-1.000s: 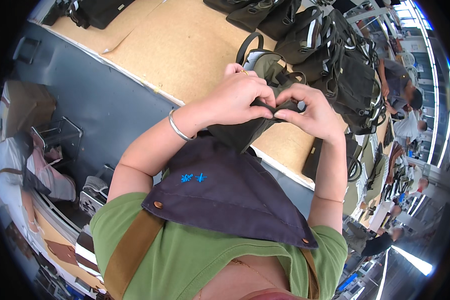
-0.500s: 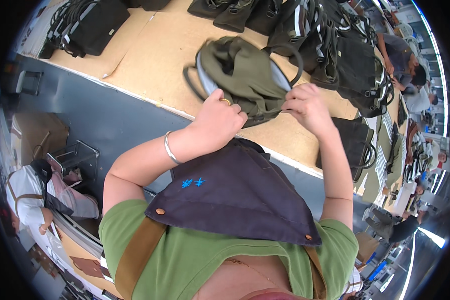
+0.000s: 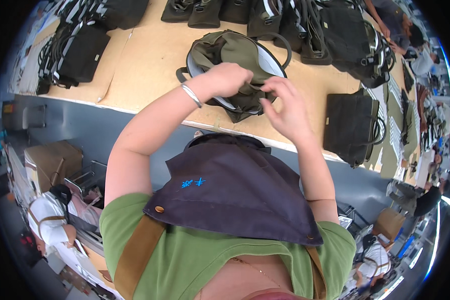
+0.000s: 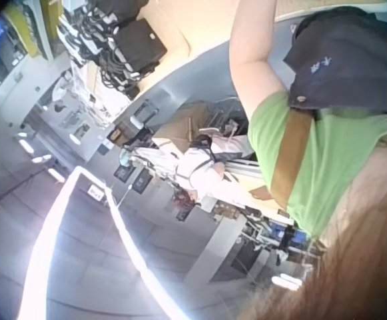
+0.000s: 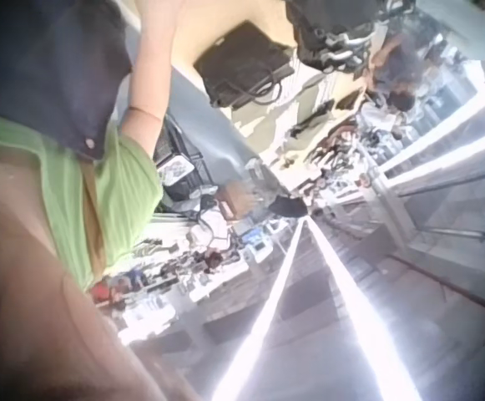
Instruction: The person assembles green fabric bags by hand, attaching straps to metal rings, threading them through buckles, and zipping the bags closed. The person places the finished bags on the table.
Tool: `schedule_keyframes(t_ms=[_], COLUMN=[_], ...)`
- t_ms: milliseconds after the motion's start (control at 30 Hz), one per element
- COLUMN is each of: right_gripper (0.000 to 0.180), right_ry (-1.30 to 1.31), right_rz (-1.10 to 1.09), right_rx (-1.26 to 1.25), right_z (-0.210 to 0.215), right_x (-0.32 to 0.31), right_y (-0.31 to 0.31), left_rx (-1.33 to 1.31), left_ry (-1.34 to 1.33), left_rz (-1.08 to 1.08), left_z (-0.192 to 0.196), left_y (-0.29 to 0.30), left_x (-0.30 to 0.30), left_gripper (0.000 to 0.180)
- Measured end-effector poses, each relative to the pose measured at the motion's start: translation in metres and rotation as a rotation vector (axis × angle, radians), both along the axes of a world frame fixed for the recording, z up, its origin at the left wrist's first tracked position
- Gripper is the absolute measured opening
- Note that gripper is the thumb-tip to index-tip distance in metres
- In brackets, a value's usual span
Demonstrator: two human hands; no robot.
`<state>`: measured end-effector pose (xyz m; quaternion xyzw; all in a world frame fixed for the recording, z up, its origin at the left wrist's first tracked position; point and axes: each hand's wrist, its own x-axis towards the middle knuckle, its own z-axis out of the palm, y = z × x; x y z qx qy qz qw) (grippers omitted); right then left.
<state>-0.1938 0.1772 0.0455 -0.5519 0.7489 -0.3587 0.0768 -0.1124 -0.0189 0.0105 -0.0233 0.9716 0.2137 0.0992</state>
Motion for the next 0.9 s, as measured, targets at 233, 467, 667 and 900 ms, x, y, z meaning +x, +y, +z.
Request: schedule_keyframes(t_ms=[233,467,667,900], right_gripper=[0.037,0.024,0.025,0.02], right_ry=[-0.07,-0.24,-0.356,-0.264], right_rz=[-0.011,0.084,0.086,0.141], right_rx=[0.284,0.338,0.188,0.22], right_z=[-0.043,-0.037,-0.033,-0.045], right_x=[-0.004,-0.017,-0.013,-0.014], right_y=[-0.027,-0.032,-0.023,-0.018], left_rx=[0.221,-0.031,0.46,0.345], left_ry=[0.031,0.292,0.208,0.259], left_rz=[0.144,-0.063,0.267,0.318], left_z=[0.038,0.036,0.019,0.02], left_y=[-0.008,-0.008,-0.016,-0.01], left_x=[0.029,0.048,0.049,0.039], left_gripper=[0.032,0.04,0.026,0.013])
